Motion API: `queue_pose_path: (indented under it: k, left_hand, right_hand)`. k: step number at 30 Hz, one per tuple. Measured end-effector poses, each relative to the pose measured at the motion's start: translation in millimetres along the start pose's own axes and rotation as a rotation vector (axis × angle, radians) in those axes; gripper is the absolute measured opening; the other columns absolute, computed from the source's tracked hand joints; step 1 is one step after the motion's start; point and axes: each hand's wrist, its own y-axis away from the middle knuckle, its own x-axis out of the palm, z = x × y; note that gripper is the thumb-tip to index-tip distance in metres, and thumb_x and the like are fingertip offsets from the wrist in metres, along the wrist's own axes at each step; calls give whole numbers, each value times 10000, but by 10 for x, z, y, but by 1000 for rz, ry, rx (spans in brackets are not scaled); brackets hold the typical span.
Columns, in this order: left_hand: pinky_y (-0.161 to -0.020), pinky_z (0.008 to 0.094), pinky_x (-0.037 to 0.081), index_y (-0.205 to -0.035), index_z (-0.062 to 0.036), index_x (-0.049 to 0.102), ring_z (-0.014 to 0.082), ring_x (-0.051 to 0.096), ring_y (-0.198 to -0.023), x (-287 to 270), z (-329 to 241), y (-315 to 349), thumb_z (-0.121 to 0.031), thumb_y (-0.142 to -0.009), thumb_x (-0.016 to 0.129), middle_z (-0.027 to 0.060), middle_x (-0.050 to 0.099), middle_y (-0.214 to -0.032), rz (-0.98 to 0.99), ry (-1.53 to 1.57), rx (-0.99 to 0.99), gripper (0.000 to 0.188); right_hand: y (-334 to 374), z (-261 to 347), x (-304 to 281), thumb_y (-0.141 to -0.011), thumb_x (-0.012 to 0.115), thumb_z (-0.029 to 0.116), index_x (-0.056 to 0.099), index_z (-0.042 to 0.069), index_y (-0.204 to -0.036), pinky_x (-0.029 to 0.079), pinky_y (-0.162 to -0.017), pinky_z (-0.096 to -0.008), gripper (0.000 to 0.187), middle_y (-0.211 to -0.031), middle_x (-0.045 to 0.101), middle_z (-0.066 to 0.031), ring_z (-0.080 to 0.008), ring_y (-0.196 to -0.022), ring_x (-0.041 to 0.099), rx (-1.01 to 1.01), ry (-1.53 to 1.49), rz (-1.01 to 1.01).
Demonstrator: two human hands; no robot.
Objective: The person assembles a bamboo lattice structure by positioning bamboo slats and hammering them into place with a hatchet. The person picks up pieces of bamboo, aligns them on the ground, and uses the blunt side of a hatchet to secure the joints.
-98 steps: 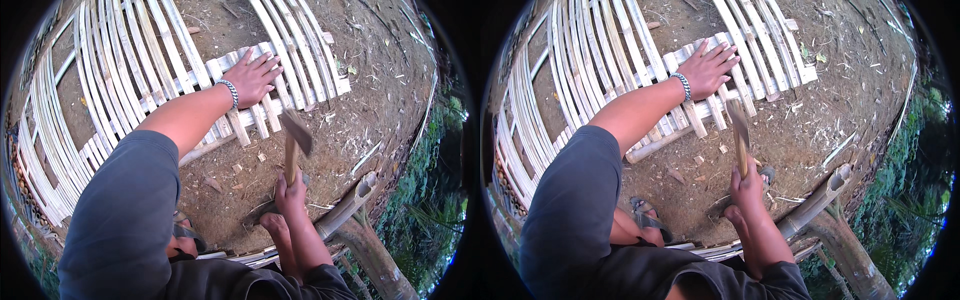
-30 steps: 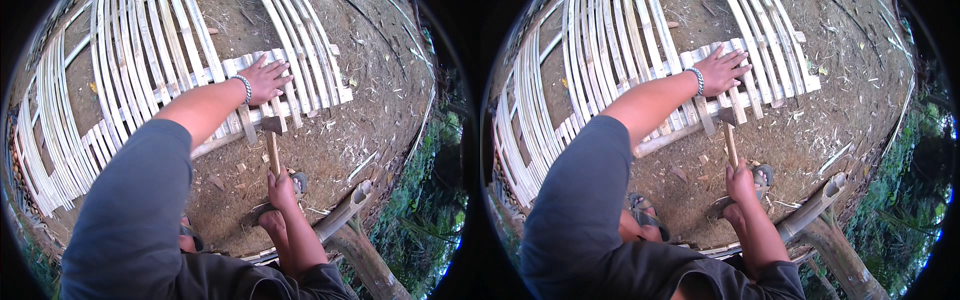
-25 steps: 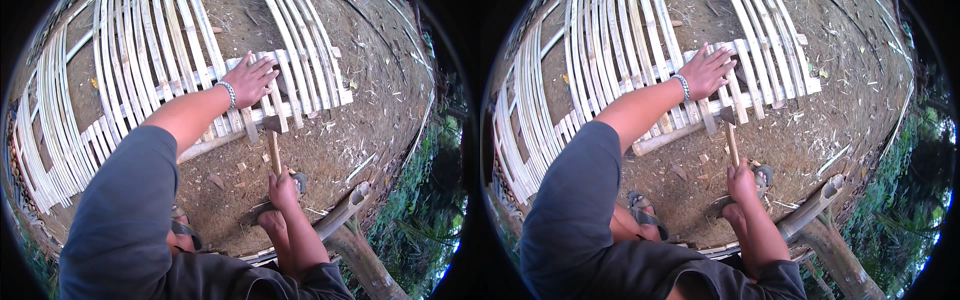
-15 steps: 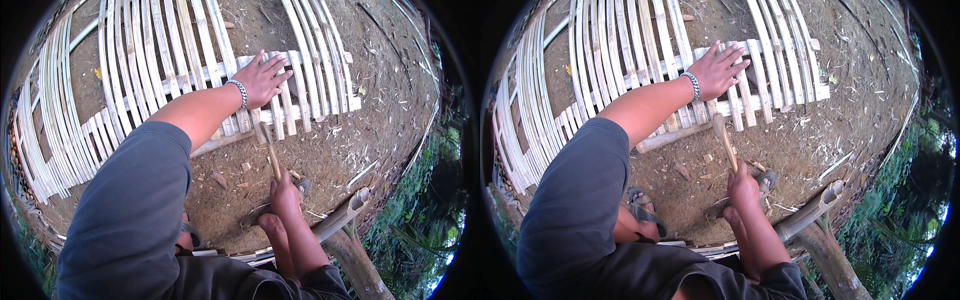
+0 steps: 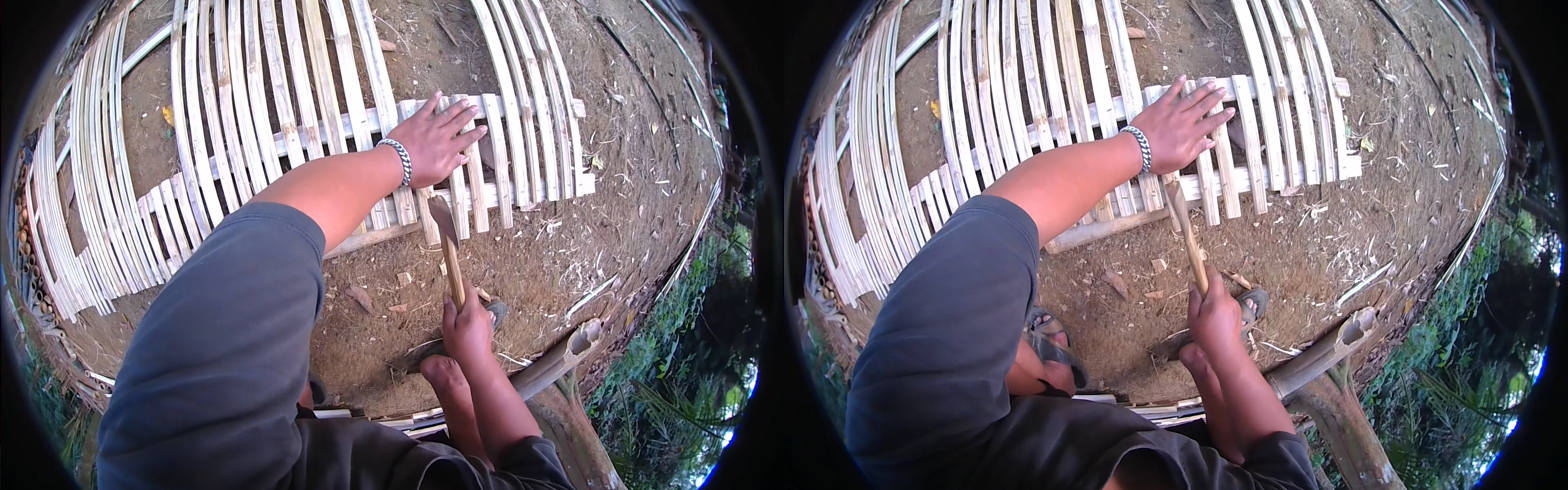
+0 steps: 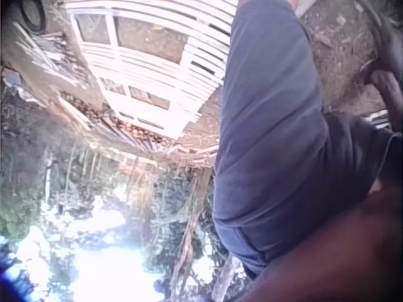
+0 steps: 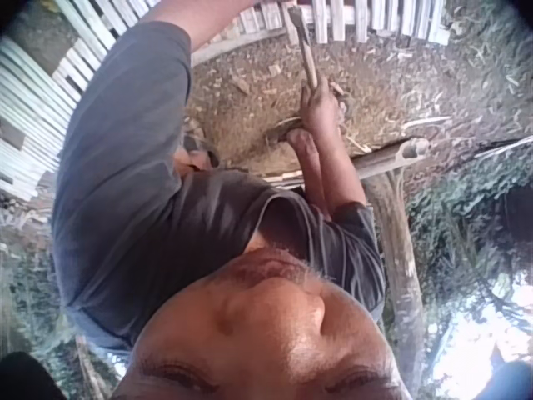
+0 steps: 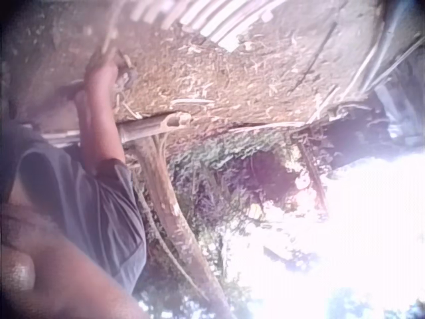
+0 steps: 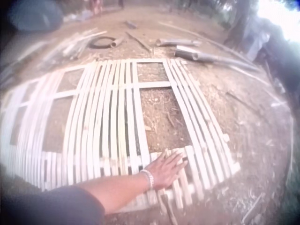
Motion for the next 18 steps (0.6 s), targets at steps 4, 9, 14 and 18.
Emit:
queue_pose_path:
  k: [4, 9, 14, 18]
  left_hand:
    - [-1249, 494, 46, -1589, -197, 174, 244, 115, -1533, 30, 0, 26, -451, -1056, 226, 106, 155, -1652, -9, 4, -6, 593]
    - [-1250, 490, 40, -1589, -202, 171, 237, 98, -1536, -19, -2, 18, -452, -1057, 217, 102, 144, -1655, -33, 12, -7, 590]
    - [-1245, 480, -3, -1591, -174, 142, 219, 67, -1538, -88, 5, 46, -451, -1059, 194, 107, 95, -1660, 42, 21, 5, 602]
    - [-1239, 478, 0, -1587, -120, 117, 214, 21, -1540, -105, -243, 150, -501, -1051, 165, 112, 46, -1664, 111, 76, 65, 660]
  right_hand:
    - [-29, 37, 9, -950, 600, 231, 501, 27, -1291, 509, -703, -554, 410, -842, 675, -276, -475, -781, 660, 62, 90, 89]
    - [-4, -87, 45, -938, 611, 229, 534, 20, -1243, 528, -663, -536, 378, -804, 676, -266, -450, -734, 669, 39, 102, 54]
    - [-14, -199, -161, -962, 603, 248, 514, 34, -1243, 521, -696, -521, 365, -829, 666, -287, -477, -805, 663, 101, 13, 83]
    - [-135, -217, -471, -982, 569, 222, 465, 19, -1269, 505, -685, -526, 366, -875, 654, -292, -485, -808, 656, 99, -142, -38]
